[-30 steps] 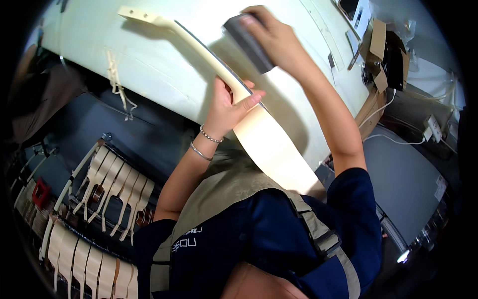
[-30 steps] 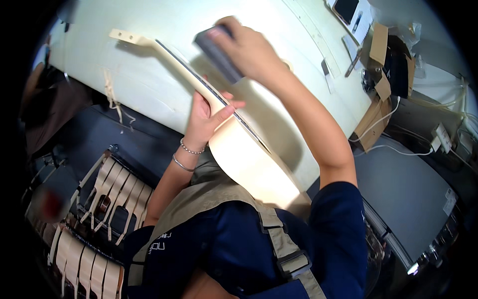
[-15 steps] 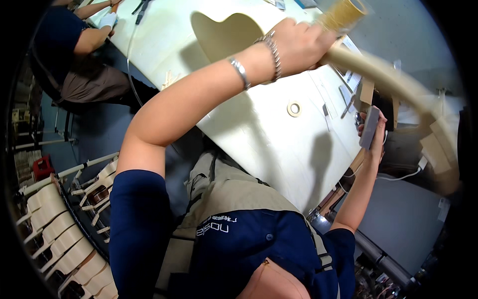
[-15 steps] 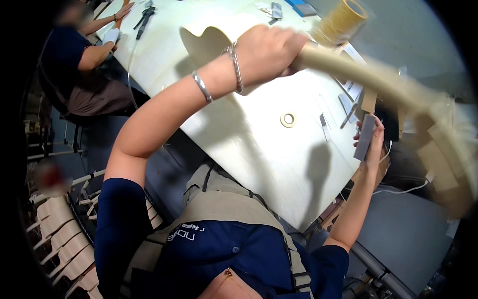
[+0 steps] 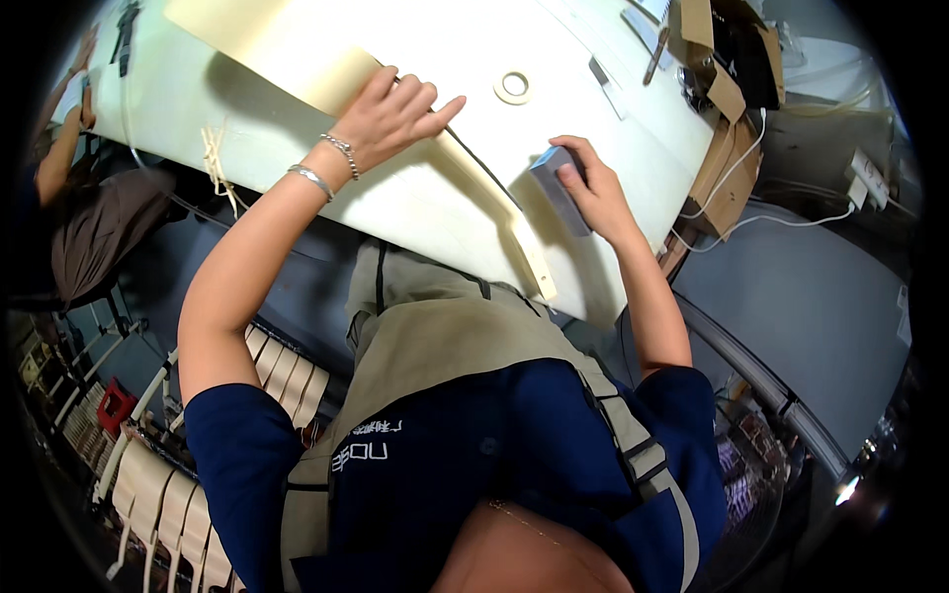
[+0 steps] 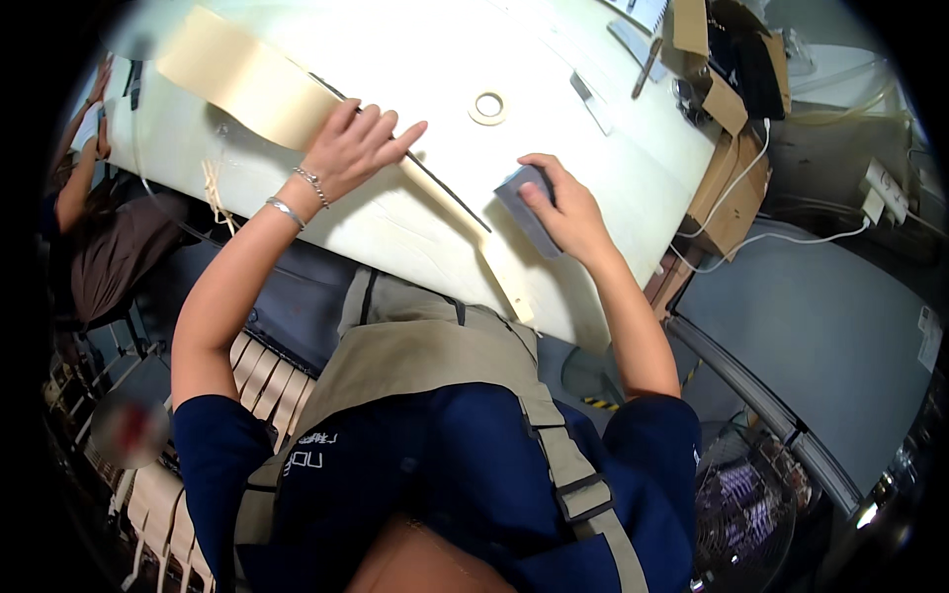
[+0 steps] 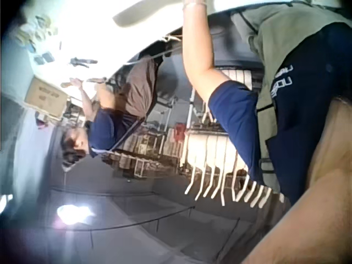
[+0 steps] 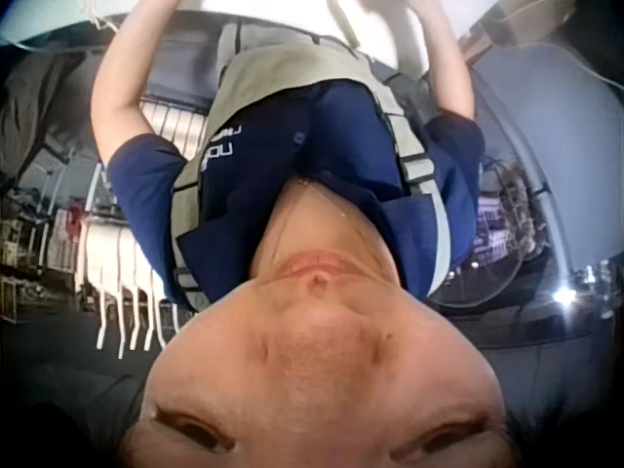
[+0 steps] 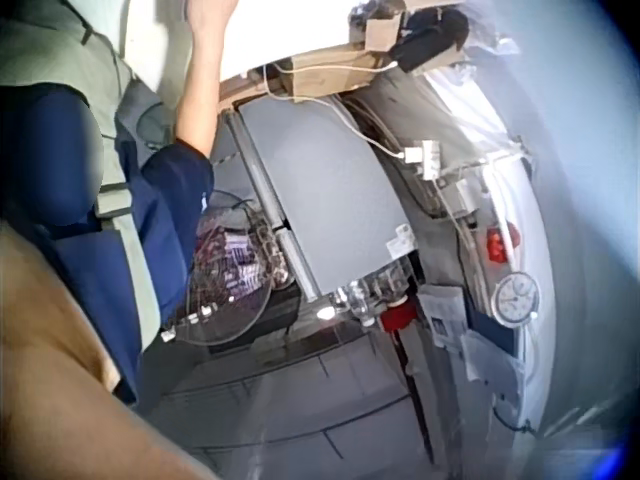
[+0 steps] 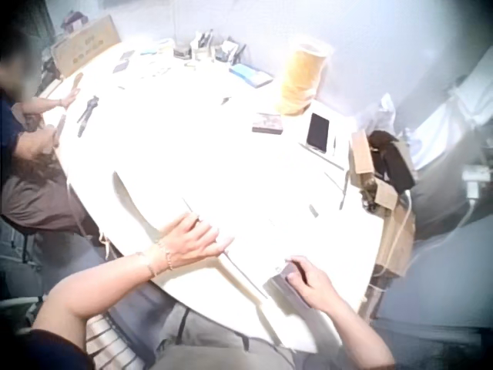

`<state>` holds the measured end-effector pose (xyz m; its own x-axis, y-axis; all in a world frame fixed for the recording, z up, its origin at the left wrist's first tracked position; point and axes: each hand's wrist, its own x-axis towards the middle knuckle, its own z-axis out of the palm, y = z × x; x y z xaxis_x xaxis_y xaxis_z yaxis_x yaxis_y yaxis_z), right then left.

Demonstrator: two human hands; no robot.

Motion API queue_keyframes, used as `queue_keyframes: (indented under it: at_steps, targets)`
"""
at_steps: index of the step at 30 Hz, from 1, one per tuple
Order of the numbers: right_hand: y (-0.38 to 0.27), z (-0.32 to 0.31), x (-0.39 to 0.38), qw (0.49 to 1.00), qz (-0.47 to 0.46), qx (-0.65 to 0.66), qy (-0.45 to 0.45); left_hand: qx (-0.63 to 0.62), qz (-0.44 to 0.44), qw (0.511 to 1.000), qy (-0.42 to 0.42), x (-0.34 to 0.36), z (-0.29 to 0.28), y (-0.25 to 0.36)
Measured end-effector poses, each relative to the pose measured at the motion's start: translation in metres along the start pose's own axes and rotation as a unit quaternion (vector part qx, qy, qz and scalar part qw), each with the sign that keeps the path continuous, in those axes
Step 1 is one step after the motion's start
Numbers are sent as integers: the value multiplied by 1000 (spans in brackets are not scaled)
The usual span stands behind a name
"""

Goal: The person picks up unfinished guitar necks from a rack and smooths the edges and surfaces using a sanding block. They rotate the necks to access different sides and then place the finished pieces back onto the rack.

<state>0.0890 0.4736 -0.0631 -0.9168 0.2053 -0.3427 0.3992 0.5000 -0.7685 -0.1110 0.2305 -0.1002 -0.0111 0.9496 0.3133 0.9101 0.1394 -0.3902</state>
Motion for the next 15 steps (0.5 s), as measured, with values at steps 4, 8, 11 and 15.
queue_keyframes:
  at_steps: [4,8,11,15]
  targets:
    - [2,17,-13,996,-49,-70,12,28,-8,996,-79,8,-23,0]
    - [3,24,-22,993,-74,-73,51,-130,-65,987,-74,22,-64,-45]
    - [1,25,-24,990,-87,-91,69,-142,-73,987,-18,27,-71,-102]
    - [-5,25,-22,984,-95,-126,76,-270,-131,951,-78,5,-56,-131]
